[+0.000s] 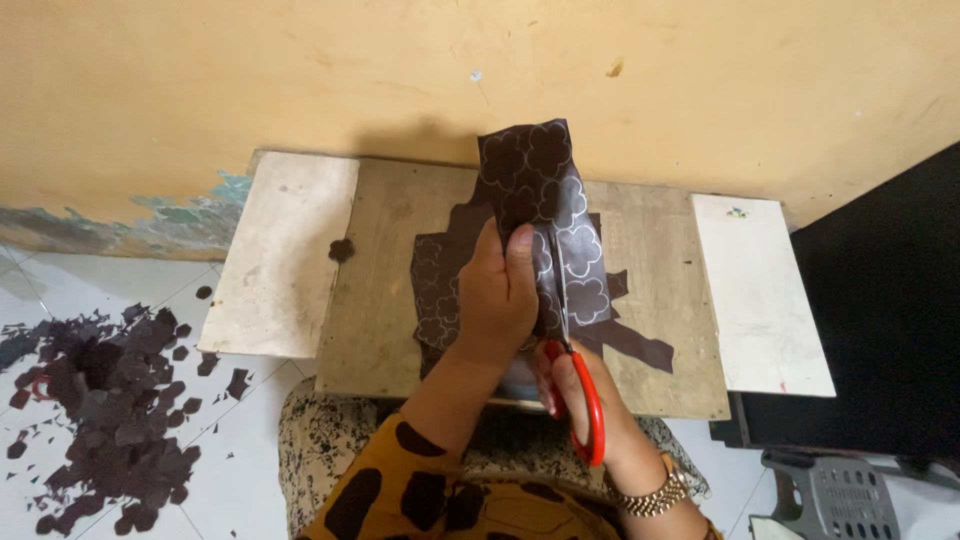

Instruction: The person uses red-handled scissors to cut a dark brown patterned fabric into smaller pieces on a wooden board. They repeatedly trim the edges and separate sections, accumulating cut pieces on the floor.

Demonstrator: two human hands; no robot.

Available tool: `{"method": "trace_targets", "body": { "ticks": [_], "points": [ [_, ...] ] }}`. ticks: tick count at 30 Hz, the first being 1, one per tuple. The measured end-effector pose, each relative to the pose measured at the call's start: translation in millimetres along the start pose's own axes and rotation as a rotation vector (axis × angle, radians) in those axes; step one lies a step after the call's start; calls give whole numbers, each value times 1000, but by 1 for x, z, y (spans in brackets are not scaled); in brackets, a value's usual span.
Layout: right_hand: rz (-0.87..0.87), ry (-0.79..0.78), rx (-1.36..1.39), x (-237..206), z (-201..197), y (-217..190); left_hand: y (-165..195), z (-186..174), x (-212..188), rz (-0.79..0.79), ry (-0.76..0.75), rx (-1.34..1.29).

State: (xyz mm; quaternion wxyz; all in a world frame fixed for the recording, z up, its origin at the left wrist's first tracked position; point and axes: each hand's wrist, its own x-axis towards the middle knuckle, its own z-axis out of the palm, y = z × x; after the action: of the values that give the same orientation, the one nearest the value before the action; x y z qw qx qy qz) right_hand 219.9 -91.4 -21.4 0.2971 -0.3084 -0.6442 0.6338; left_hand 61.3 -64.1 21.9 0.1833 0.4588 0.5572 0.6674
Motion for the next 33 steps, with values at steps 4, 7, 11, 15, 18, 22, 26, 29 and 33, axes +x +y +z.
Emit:
{"method": "trace_targets", "body": {
  "ticks": [4,7,11,15,18,22,26,29,33],
  "points": [
    [-57,12,84,-3,4,4,1,1,-3,65,35,-72],
    [-56,40,114,-3,6,12,-1,1,-5,71,45,-91],
    [12,91,131,-2,7,19,-3,2,-5,92,58,-89],
    [36,82,161,-4,5,21,-5,1,-6,92,53,-113],
    [54,92,117,-5,3,21,-7,-1,-5,26,15,-130],
    [146,162,177,-2,6,24,-7,-1,-6,8,16,-115],
    [170,174,164,-2,7,23,-7,-1,-6,69,18,-133],
    [50,114,30,-2,1,16,-9,-4,-2,60,-32,-100],
    [28,70,25,-3,-3,7,-10,-2,-6,30,-109,-96]
  ]
}}
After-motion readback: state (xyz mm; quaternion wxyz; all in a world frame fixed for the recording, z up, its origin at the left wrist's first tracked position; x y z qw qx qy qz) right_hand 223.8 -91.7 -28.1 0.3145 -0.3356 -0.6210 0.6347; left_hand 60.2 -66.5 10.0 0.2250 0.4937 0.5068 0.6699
